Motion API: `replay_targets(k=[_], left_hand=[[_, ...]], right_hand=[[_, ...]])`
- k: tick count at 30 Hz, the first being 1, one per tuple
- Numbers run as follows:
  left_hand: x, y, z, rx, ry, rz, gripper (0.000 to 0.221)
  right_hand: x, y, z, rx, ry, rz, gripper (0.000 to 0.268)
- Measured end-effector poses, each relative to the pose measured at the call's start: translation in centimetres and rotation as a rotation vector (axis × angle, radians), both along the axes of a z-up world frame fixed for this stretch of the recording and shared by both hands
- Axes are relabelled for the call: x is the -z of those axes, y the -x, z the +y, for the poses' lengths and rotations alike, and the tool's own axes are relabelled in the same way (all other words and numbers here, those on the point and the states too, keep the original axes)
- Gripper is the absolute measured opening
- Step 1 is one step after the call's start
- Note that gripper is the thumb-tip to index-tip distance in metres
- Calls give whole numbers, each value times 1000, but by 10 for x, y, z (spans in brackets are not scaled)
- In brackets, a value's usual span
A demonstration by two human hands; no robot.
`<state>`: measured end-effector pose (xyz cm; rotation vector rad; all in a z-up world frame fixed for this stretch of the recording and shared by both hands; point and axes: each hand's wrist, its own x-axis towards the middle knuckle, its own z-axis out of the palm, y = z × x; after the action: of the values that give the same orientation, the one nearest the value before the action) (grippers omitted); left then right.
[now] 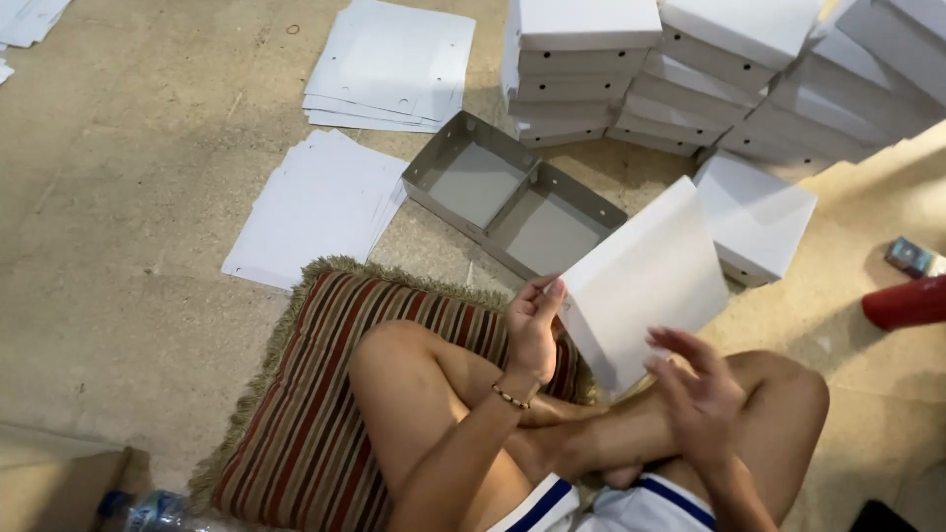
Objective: Assembling cardboard boxes from flat sheets by folding and tucking flaps.
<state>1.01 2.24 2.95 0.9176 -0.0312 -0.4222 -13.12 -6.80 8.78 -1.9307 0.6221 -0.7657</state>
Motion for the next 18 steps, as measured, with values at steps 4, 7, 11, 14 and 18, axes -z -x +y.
replay_targets(k=[4,7,11,14,18], left_hand=[[3,11,0,251,91,134,7],[-6,15,-5,292,228,224,5],[0,18,-10,378,277,156,9],[-8,22,-11,292,142,121,19],[-5,26,-13,284,116,42,20]], right_hand=[[-19,-31,28,-205,100,95,36],[-12,-32,29,-136,273,132,39],[-4,-28,28,-88,287,74,43],[0,-28,27,35,152,-24,27],[4,-26,25,104,11,-99,12]])
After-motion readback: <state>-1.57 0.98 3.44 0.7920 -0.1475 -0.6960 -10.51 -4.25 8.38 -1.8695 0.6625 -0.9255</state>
